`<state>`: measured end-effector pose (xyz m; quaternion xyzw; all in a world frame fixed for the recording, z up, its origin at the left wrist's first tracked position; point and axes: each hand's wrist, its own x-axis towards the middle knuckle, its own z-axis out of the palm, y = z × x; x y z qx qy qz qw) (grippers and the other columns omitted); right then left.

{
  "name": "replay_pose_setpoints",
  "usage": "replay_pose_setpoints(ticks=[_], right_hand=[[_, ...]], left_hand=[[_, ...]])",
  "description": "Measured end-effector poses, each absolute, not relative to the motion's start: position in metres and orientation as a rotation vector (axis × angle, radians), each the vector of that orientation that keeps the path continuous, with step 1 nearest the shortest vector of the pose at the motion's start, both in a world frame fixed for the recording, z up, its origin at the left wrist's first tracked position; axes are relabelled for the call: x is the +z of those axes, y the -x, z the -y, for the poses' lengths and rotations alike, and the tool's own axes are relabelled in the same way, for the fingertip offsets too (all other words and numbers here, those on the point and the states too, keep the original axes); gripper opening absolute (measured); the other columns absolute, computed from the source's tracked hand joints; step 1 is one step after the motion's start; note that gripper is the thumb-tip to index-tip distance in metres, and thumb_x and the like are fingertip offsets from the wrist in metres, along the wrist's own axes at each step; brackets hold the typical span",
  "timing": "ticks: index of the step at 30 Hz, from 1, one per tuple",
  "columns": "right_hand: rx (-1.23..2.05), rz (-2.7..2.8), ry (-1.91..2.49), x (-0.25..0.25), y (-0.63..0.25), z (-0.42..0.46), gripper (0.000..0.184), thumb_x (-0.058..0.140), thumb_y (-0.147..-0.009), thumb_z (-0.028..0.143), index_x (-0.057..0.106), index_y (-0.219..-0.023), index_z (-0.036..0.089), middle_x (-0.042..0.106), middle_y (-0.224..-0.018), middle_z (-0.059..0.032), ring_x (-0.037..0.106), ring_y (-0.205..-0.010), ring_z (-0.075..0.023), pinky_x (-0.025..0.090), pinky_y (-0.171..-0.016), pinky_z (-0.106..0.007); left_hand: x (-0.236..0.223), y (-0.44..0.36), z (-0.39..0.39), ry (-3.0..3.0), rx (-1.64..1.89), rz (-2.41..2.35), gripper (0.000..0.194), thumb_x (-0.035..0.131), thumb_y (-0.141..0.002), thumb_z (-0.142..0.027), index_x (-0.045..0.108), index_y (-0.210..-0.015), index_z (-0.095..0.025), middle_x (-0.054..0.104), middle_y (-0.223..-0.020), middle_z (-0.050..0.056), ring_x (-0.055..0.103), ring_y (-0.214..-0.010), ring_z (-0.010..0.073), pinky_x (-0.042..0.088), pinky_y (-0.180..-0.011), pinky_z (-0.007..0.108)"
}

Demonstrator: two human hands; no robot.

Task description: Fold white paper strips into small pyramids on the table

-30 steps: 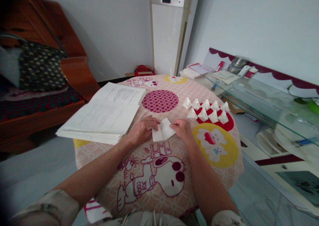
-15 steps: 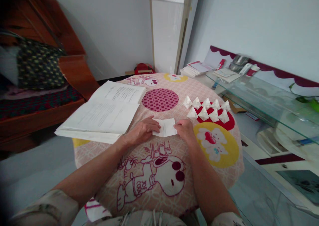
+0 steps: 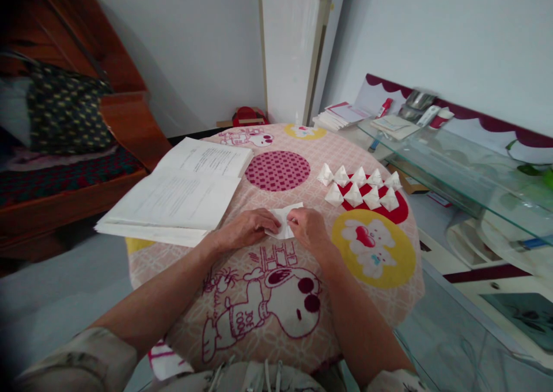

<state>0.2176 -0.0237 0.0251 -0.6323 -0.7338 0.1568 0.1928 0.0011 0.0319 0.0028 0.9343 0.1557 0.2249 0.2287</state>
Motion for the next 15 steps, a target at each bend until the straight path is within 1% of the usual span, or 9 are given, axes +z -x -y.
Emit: replay_pose_setpoints(ticks=[3,5,7,10,12,15], right_hand=[[0.596,2.181,1.596,0.0191,-0.2177,0.0242,0.018,0.062,-0.083,0.016,0.079,-0.082,0.019,0.073,-0.075,-0.0051,0.061,-0.069,-0.0171,0.038,-0.065,-0.028],[0.64,2.161,1.609,0.0164,-0.2211,0.0229,0.019,0.064,-0.08,0.016,0.081,-0.088,0.019,0.072,-0.072,-0.0041,0.06,-0.068,-0.0169,0.038,-0.064,-0.028],[0.711,2.115,1.628,0.0166,-0.2245,0.0213,0.024,0.066,-0.078,0.015,0.082,-0.095,0.019,0.069,-0.067,-0.0019,0.058,-0.065,-0.0157,0.036,-0.063,-0.027],[0.825,2.075,1.625,0.0201,-0.2264,0.0205,0.027,0.066,-0.076,0.014,0.082,-0.098,0.018,0.063,-0.06,0.0013,0.052,-0.06,-0.013,0.034,-0.06,-0.025],[0.875,2.07,1.609,0.0219,-0.2259,0.0211,0.027,0.067,-0.076,0.015,0.082,-0.098,0.018,0.061,-0.06,0.0019,0.05,-0.059,-0.0122,0.033,-0.06,-0.025],[0.905,2.054,1.621,0.0216,-0.2246,0.0225,0.027,0.069,-0.076,0.016,0.081,-0.1,0.018,0.061,-0.06,0.002,0.049,-0.058,-0.0119,0.033,-0.059,-0.026]], left_hand=[[0.0025,-0.0007,-0.0323,-2.564,0.589,-0.441,0.035,0.055,-0.078,0.004,0.077,-0.095,-0.018,0.078,-0.103,0.005,0.07,-0.101,0.0186,0.052,-0.093,0.032],[0.0022,-0.0007,-0.0331,-2.548,0.573,-0.466,0.033,0.055,-0.08,0.002,0.076,-0.097,-0.019,0.078,-0.104,0.005,0.069,-0.102,0.0188,0.052,-0.093,0.032],[0.0023,-0.0007,-0.0342,-2.511,0.564,-0.501,0.027,0.056,-0.086,-0.004,0.076,-0.098,-0.019,0.077,-0.103,0.006,0.069,-0.101,0.0187,0.051,-0.093,0.032],[0.0036,-0.0005,-0.0358,-2.43,0.541,-0.555,0.019,0.057,-0.094,-0.018,0.074,-0.102,-0.019,0.077,-0.103,0.005,0.069,-0.098,0.0181,0.05,-0.091,0.031],[0.0049,-0.0004,-0.0364,-2.376,0.532,-0.618,0.019,0.056,-0.097,-0.024,0.074,-0.103,-0.019,0.076,-0.101,0.005,0.069,-0.094,0.0177,0.05,-0.088,0.03],[0.0067,-0.0011,-0.0365,-2.316,0.534,-0.735,0.021,0.055,-0.098,-0.028,0.073,-0.098,-0.017,0.074,-0.09,0.004,0.066,-0.083,0.0164,0.048,-0.078,0.028]])
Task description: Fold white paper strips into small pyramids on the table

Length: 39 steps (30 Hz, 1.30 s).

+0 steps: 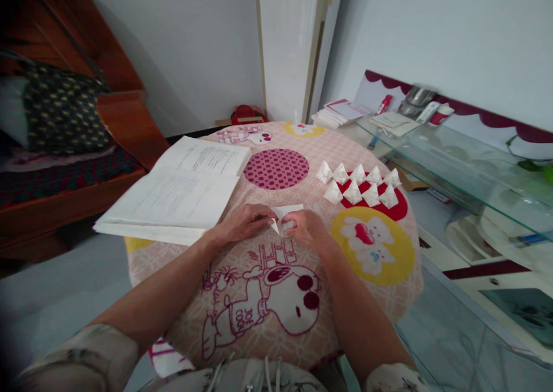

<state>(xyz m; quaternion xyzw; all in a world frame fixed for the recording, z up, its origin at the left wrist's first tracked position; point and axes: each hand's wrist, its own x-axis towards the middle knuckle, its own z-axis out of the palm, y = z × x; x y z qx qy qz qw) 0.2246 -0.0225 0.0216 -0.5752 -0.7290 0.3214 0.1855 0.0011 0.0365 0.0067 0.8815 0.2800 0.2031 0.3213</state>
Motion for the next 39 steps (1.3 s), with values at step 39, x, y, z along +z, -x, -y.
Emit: replay_pose_setpoints(ticks=[39], right_hand=[[0.791,2.369,1.364,0.02,-0.24,0.042,0.022,0.062,-0.085,0.015,0.083,-0.082,0.022,0.061,-0.075,-0.0021,0.055,-0.067,-0.0138,0.036,-0.064,-0.027]], left_hand=[[-0.01,-0.032,-0.029,-2.503,0.659,-1.086,0.008,0.057,-0.089,-0.014,0.059,-0.082,-0.018,0.06,-0.087,0.006,0.059,-0.089,0.0216,0.05,-0.084,0.035]])
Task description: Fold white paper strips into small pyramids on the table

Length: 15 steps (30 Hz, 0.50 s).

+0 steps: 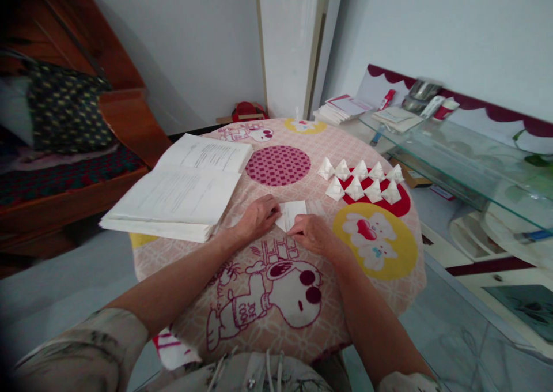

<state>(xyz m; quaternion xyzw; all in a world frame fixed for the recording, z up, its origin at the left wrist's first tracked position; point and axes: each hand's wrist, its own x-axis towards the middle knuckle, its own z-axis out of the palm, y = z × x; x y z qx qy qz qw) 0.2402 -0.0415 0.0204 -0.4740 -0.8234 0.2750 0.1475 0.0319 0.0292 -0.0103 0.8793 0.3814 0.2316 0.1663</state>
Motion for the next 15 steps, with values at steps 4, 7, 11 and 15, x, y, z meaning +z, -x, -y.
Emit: replay_pose_setpoints(ticks=[4,7,11,15], right_hand=[[0.779,2.357,1.352,0.0193,-0.2397,0.0417,0.023,0.061,-0.084,0.013,0.083,-0.083,0.022,0.062,-0.075,-0.0023,0.056,-0.068,-0.0142,0.037,-0.065,-0.027],[0.788,2.345,1.359,0.0198,-0.2395,0.0418,0.023,0.061,-0.084,0.014,0.083,-0.084,0.022,0.062,-0.076,-0.0024,0.057,-0.069,-0.0145,0.038,-0.065,-0.027],[0.792,2.351,1.353,0.019,-0.2403,0.0411,0.023,0.061,-0.085,0.015,0.083,-0.086,0.022,0.062,-0.076,-0.0026,0.057,-0.07,-0.0148,0.038,-0.065,-0.027],[0.783,2.349,1.34,0.018,-0.2405,0.0406,0.024,0.061,-0.085,0.015,0.083,-0.087,0.022,0.062,-0.075,-0.0027,0.057,-0.069,-0.0144,0.037,-0.064,-0.026]], left_hand=[[-0.0116,-0.0344,-0.0295,-2.5,0.679,-1.1,0.008,0.057,-0.088,-0.013,0.058,-0.081,-0.018,0.06,-0.086,0.007,0.059,-0.088,0.0218,0.05,-0.083,0.035],[-0.0131,-0.0354,-0.0302,-2.497,0.694,-1.107,0.009,0.057,-0.087,-0.013,0.058,-0.08,-0.018,0.061,-0.086,0.007,0.059,-0.087,0.0216,0.051,-0.082,0.035],[-0.0135,-0.0356,-0.0295,-2.495,0.693,-1.116,0.008,0.056,-0.087,-0.014,0.058,-0.081,-0.018,0.06,-0.087,0.007,0.058,-0.086,0.0216,0.051,-0.082,0.035],[-0.0142,-0.0355,-0.0291,-2.495,0.705,-1.109,0.008,0.056,-0.088,-0.013,0.058,-0.082,-0.017,0.06,-0.088,0.008,0.058,-0.086,0.0216,0.051,-0.082,0.036]])
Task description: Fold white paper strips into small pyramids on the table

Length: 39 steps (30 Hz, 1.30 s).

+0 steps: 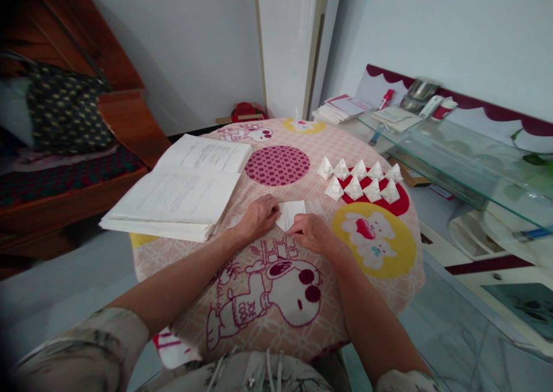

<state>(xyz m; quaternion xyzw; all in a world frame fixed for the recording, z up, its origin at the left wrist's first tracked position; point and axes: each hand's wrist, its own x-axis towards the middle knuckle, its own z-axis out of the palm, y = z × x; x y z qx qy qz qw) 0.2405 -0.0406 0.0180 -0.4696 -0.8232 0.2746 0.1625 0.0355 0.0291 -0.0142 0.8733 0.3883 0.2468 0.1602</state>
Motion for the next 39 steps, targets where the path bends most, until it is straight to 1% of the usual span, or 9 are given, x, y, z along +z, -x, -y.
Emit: replay_pose_setpoints(ticks=[5,14,22,26,29,32,35,39], right_hand=[[0.806,2.298,1.364,0.02,-0.239,0.041,0.023,0.062,-0.082,0.014,0.083,-0.084,0.023,0.065,-0.076,-0.0023,0.057,-0.068,-0.0137,0.039,-0.065,-0.026],[0.83,2.259,1.38,0.018,-0.24,0.042,0.026,0.062,-0.082,0.012,0.084,-0.088,0.024,0.069,-0.081,-0.0032,0.06,-0.071,-0.0147,0.042,-0.067,-0.027],[0.806,2.276,1.357,0.018,-0.24,0.042,0.026,0.061,-0.083,0.011,0.084,-0.089,0.022,0.069,-0.081,-0.0033,0.06,-0.07,-0.0141,0.041,-0.066,-0.027],[0.783,2.238,1.382,0.019,-0.237,0.042,0.026,0.059,-0.083,0.01,0.083,-0.087,0.02,0.071,-0.08,-0.0037,0.061,-0.07,-0.0146,0.042,-0.067,-0.027],[0.738,2.216,1.395,0.016,-0.234,0.042,0.027,0.058,-0.084,0.009,0.082,-0.09,0.021,0.073,-0.084,-0.0046,0.064,-0.076,-0.0164,0.045,-0.072,-0.027],[0.652,2.266,1.38,0.012,-0.232,0.042,0.028,0.058,-0.088,0.013,0.081,-0.098,0.022,0.074,-0.089,-0.0059,0.066,-0.082,-0.019,0.045,-0.076,-0.029],[0.545,2.356,1.385,0.009,-0.23,0.042,0.029,0.055,-0.092,0.016,0.08,-0.103,0.024,0.073,-0.09,-0.006,0.064,-0.081,-0.0194,0.044,-0.075,-0.029],[0.434,2.453,1.429,0.01,-0.227,0.042,0.03,0.051,-0.093,0.014,0.078,-0.101,0.024,0.07,-0.084,-0.0048,0.061,-0.077,-0.0187,0.041,-0.071,-0.029]], left_hand=[[-0.016,-0.036,-0.031,-2.487,0.724,-1.103,0.009,0.055,-0.087,-0.012,0.057,-0.08,-0.018,0.06,-0.087,0.007,0.058,-0.086,0.0214,0.051,-0.082,0.036],[-0.017,-0.036,-0.032,-2.458,0.724,-1.102,0.009,0.056,-0.086,-0.012,0.057,-0.079,-0.018,0.06,-0.087,0.008,0.058,-0.084,0.0208,0.051,-0.08,0.035],[-0.014,-0.037,-0.03,-2.463,0.715,-1.109,0.009,0.057,-0.085,-0.012,0.057,-0.079,-0.018,0.06,-0.086,0.008,0.058,-0.085,0.0217,0.051,-0.082,0.036],[-0.013,-0.037,-0.03,-2.475,0.709,-1.098,0.009,0.057,-0.085,-0.012,0.057,-0.079,-0.018,0.06,-0.086,0.007,0.058,-0.085,0.0215,0.051,-0.082,0.035],[-0.013,-0.037,-0.031,-2.479,0.702,-1.1,0.008,0.057,-0.085,-0.012,0.056,-0.079,-0.018,0.06,-0.086,0.008,0.058,-0.085,0.0217,0.051,-0.081,0.035],[-0.015,-0.038,-0.032,-2.487,0.695,-1.116,0.009,0.057,-0.084,-0.012,0.056,-0.078,-0.018,0.06,-0.085,0.008,0.057,-0.084,0.0215,0.05,-0.08,0.035],[-0.015,-0.039,-0.032,-2.496,0.689,-1.118,0.009,0.057,-0.084,-0.011,0.056,-0.077,-0.018,0.06,-0.085,0.008,0.057,-0.083,0.0211,0.05,-0.08,0.034],[-0.014,-0.038,-0.031,-2.489,0.694,-1.117,0.01,0.057,-0.084,-0.011,0.057,-0.077,-0.018,0.06,-0.084,0.007,0.057,-0.081,0.0204,0.051,-0.079,0.034]])
